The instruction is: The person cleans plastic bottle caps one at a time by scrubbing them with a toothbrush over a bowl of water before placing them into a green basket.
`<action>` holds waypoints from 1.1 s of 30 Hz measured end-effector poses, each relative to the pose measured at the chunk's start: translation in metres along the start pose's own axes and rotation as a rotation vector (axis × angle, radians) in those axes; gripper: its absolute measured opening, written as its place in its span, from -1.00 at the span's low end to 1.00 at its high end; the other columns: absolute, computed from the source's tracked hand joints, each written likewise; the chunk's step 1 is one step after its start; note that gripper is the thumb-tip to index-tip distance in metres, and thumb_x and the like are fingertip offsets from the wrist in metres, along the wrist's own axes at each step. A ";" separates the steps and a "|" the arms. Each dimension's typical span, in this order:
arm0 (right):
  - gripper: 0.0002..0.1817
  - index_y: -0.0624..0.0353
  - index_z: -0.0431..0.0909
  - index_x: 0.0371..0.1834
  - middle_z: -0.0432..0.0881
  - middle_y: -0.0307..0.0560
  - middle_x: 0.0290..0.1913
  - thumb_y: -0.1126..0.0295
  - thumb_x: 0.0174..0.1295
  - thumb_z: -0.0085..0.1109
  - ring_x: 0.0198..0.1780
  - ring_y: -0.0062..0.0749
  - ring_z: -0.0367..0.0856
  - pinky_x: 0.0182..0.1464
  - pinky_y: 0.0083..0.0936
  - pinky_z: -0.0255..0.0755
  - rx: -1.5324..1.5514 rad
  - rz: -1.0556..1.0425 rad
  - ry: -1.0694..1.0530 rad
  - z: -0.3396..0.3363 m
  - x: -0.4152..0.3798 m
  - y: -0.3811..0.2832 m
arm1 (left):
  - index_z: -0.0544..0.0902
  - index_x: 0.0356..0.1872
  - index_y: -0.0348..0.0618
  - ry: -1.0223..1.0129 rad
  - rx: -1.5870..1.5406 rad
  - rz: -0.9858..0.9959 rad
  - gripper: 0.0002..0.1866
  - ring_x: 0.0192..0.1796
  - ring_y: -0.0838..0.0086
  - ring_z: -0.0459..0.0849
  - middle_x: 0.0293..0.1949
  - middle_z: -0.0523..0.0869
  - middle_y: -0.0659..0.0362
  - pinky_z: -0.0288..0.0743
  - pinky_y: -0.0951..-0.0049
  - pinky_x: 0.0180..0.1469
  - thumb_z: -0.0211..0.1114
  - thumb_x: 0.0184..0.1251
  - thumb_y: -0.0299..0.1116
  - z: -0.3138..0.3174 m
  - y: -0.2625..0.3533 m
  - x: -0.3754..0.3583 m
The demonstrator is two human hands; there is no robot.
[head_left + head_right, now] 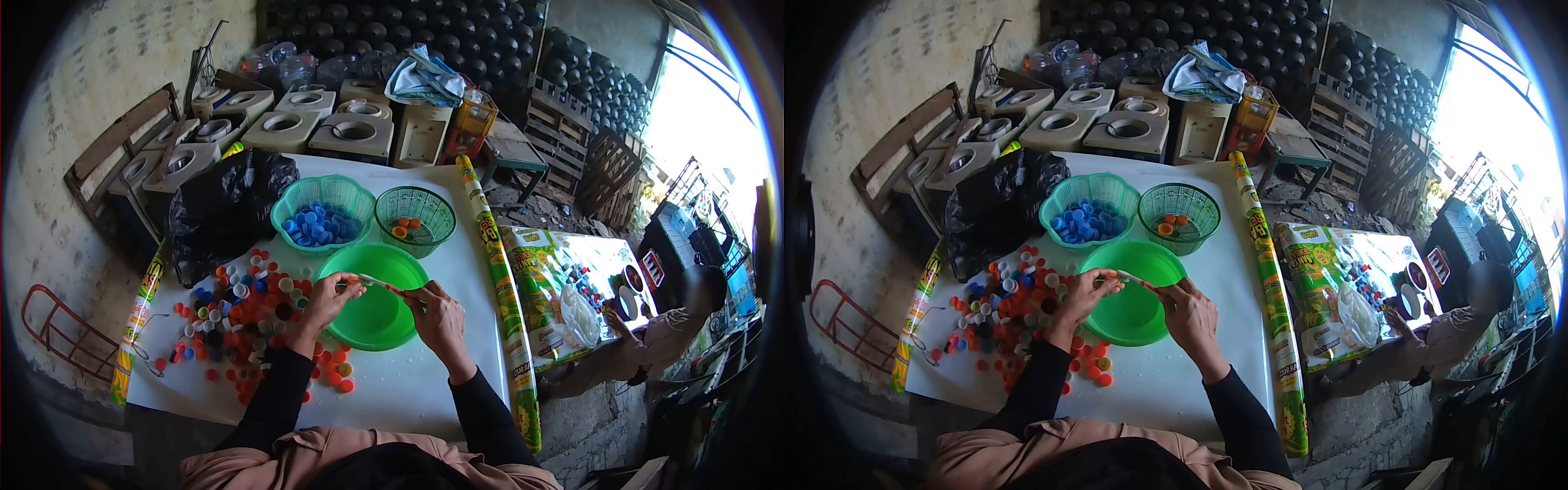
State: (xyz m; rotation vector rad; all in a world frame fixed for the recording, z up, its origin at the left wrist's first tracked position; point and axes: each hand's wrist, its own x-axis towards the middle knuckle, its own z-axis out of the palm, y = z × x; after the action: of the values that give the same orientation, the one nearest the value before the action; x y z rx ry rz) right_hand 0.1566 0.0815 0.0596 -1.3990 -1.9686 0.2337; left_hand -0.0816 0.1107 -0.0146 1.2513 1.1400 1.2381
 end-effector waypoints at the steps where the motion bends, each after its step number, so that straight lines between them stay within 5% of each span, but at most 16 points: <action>1: -0.90 -0.05 0.81 -0.23 0.70 -0.21 -0.19 0.36 0.24 0.33 -0.22 -0.15 0.72 -0.29 -0.26 0.53 -0.054 -0.028 0.005 0.005 -0.001 0.004 | 0.58 0.13 -0.42 -0.001 -0.012 0.013 -0.70 -0.02 0.40 0.78 -0.01 0.72 0.04 0.67 0.49 0.06 0.27 0.52 -0.44 -0.001 -0.004 0.001; 5: -0.90 -0.02 0.81 -0.25 0.70 -0.20 -0.21 0.35 0.24 0.33 -0.23 -0.13 0.72 -0.29 -0.25 0.53 -0.216 -0.047 -0.125 0.022 -0.005 0.025 | 0.62 0.06 -0.36 0.032 -0.176 0.006 -0.76 -0.10 0.42 0.79 -0.08 0.73 0.08 0.68 0.50 0.00 0.21 0.58 -0.37 0.002 -0.007 0.002; 14: -0.88 -0.01 0.80 -0.20 0.68 -0.21 -0.28 0.34 0.24 0.34 -0.29 -0.19 0.71 -0.31 -0.28 0.52 -0.007 -0.046 0.045 -0.011 -0.002 -0.006 | 0.59 -0.16 -0.29 0.062 -0.222 -0.176 -0.78 -0.18 0.47 0.80 -0.17 0.75 0.09 0.70 0.54 -0.12 0.18 0.61 -0.30 0.005 0.001 0.006; 21: -0.81 -0.13 0.84 -0.19 0.68 -0.25 -0.26 0.41 0.22 0.30 -0.26 -0.21 0.67 -0.31 -0.29 0.54 -0.250 -0.098 -0.073 0.015 -0.002 0.023 | 0.61 -0.12 -0.25 0.077 -0.129 -0.131 -0.86 -0.13 0.52 0.74 -0.15 0.72 0.16 0.65 0.56 -0.03 0.19 0.58 -0.38 0.002 -0.003 0.010; 33: -0.85 -0.06 0.82 -0.19 0.68 -0.31 -0.22 0.36 0.20 0.35 -0.25 -0.26 0.67 -0.31 -0.29 0.56 -0.003 -0.176 0.053 0.005 -0.005 0.005 | 0.65 0.05 -0.26 0.037 -0.184 -0.135 -0.79 -0.13 0.57 0.68 -0.14 0.64 0.23 0.67 0.50 0.09 0.16 0.61 -0.38 0.004 0.013 0.000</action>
State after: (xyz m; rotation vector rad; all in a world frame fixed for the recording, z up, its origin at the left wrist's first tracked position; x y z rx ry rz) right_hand 0.1581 0.0797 0.0516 -1.2129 -2.0342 0.1111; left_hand -0.0783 0.1100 -0.0020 1.0021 1.0924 1.2389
